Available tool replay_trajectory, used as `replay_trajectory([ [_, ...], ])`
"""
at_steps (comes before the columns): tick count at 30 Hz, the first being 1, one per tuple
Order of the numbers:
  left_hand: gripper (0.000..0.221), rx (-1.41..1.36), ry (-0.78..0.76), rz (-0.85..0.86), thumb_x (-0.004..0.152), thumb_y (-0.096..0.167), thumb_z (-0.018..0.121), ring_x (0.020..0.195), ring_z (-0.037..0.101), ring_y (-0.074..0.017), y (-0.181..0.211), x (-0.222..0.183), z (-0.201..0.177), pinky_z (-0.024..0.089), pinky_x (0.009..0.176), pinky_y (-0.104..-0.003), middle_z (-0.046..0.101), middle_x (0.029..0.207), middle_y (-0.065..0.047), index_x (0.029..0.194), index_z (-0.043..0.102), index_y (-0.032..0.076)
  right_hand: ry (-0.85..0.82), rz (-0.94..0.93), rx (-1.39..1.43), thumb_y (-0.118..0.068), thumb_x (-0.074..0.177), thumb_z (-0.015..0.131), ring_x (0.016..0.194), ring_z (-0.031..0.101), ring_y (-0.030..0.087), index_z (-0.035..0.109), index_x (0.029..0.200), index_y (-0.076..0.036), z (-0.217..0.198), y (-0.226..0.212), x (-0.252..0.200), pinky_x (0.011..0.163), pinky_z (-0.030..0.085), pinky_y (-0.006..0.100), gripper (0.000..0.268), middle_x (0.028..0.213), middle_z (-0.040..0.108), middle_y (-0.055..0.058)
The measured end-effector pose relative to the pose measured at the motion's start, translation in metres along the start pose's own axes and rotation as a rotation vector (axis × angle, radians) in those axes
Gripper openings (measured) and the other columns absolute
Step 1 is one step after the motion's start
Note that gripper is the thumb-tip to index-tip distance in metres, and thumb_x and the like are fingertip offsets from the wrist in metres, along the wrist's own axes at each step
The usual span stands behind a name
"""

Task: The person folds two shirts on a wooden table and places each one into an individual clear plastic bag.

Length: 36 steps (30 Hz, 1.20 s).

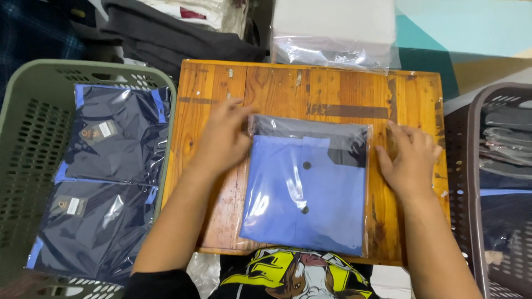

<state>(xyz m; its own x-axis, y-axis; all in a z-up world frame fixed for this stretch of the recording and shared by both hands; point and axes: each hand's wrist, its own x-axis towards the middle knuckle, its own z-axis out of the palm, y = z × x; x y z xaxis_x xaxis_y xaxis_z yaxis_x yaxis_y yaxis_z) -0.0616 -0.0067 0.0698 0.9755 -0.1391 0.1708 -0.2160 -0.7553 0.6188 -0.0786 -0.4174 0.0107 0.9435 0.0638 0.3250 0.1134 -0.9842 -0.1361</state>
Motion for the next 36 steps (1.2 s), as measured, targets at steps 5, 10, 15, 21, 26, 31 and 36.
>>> replay_trajectory([
  [5,0.069,0.265,-0.387,0.291,0.098,0.053,0.051,0.155,0.012,-0.0477,0.061,-0.016,0.037,0.015,0.119,-0.068,0.022,0.169,-0.020,0.156,0.046,0.017,-0.208,-0.318,0.091,-0.064,0.084,0.063,0.152,0.022,0.053,0.050,0.153,-0.023,-0.006,-0.067,-0.005,0.116,0.025,0.067,0.081,0.170,0.029,0.019],
  [10,0.073,0.318,-0.499,0.260,0.099,0.066,0.036,0.153,0.008,-0.0558,0.057,-0.025,0.042,0.009,0.117,-0.074,0.017,0.170,-0.020,0.160,0.036,0.025,-0.602,-0.174,0.067,-0.077,0.090,0.045,0.156,-0.001,0.049,0.027,0.162,-0.036,-0.024,-0.091,-0.004,0.122,0.006,0.067,0.085,0.174,0.006,0.013],
  [15,0.075,0.365,-0.460,0.255,0.095,0.075,0.033,0.154,0.013,-0.0513,0.043,-0.029,0.056,0.014,0.118,-0.069,0.019,0.171,-0.011,0.158,0.039,0.035,-0.674,-0.170,-0.033,-0.086,0.085,0.040,0.157,0.000,0.044,0.021,0.162,-0.046,-0.021,-0.090,-0.003,0.117,0.011,0.075,0.088,0.175,0.004,0.007],
  [21,0.075,0.379,-0.464,0.234,0.095,0.076,0.034,0.155,0.013,-0.0474,0.035,-0.034,0.054,0.012,0.120,-0.066,0.018,0.172,-0.009,0.158,0.037,0.036,-0.620,-0.198,0.035,-0.081,0.090,0.037,0.159,0.003,0.038,0.027,0.161,-0.043,-0.008,-0.060,-0.016,0.119,0.004,0.070,0.081,0.174,0.011,0.009],
  [26,0.044,0.273,-0.104,0.358,0.102,0.033,0.050,0.147,0.039,-0.0346,-0.012,-0.079,0.053,0.022,0.109,-0.062,0.054,0.149,-0.014,0.144,0.058,0.026,-0.149,-0.382,0.037,-0.009,0.081,0.062,0.156,0.031,0.034,0.053,0.149,-0.037,-0.006,0.012,-0.060,0.111,0.029,0.057,0.073,0.170,0.037,0.000],
  [31,0.068,-0.030,-0.421,0.347,0.079,0.051,0.077,0.147,0.030,-0.0347,0.005,-0.121,-0.009,0.022,0.110,-0.063,0.045,0.153,-0.007,0.138,0.062,0.021,-0.355,-0.484,0.320,-0.014,0.078,0.072,0.156,0.029,0.036,0.051,0.150,-0.038,-0.027,0.007,-0.085,0.106,0.030,0.054,0.078,0.173,0.026,-0.006],
  [36,0.118,-0.043,-0.590,0.220,0.063,0.045,0.099,0.159,0.007,-0.0356,-0.030,-0.140,-0.015,0.013,0.115,-0.065,0.018,0.172,-0.003,0.160,0.034,0.028,-0.328,-0.548,0.440,-0.028,0.087,0.072,0.153,0.037,0.036,0.065,0.138,-0.029,-0.024,0.007,-0.086,0.110,0.035,0.057,0.052,0.165,0.043,-0.002],
])
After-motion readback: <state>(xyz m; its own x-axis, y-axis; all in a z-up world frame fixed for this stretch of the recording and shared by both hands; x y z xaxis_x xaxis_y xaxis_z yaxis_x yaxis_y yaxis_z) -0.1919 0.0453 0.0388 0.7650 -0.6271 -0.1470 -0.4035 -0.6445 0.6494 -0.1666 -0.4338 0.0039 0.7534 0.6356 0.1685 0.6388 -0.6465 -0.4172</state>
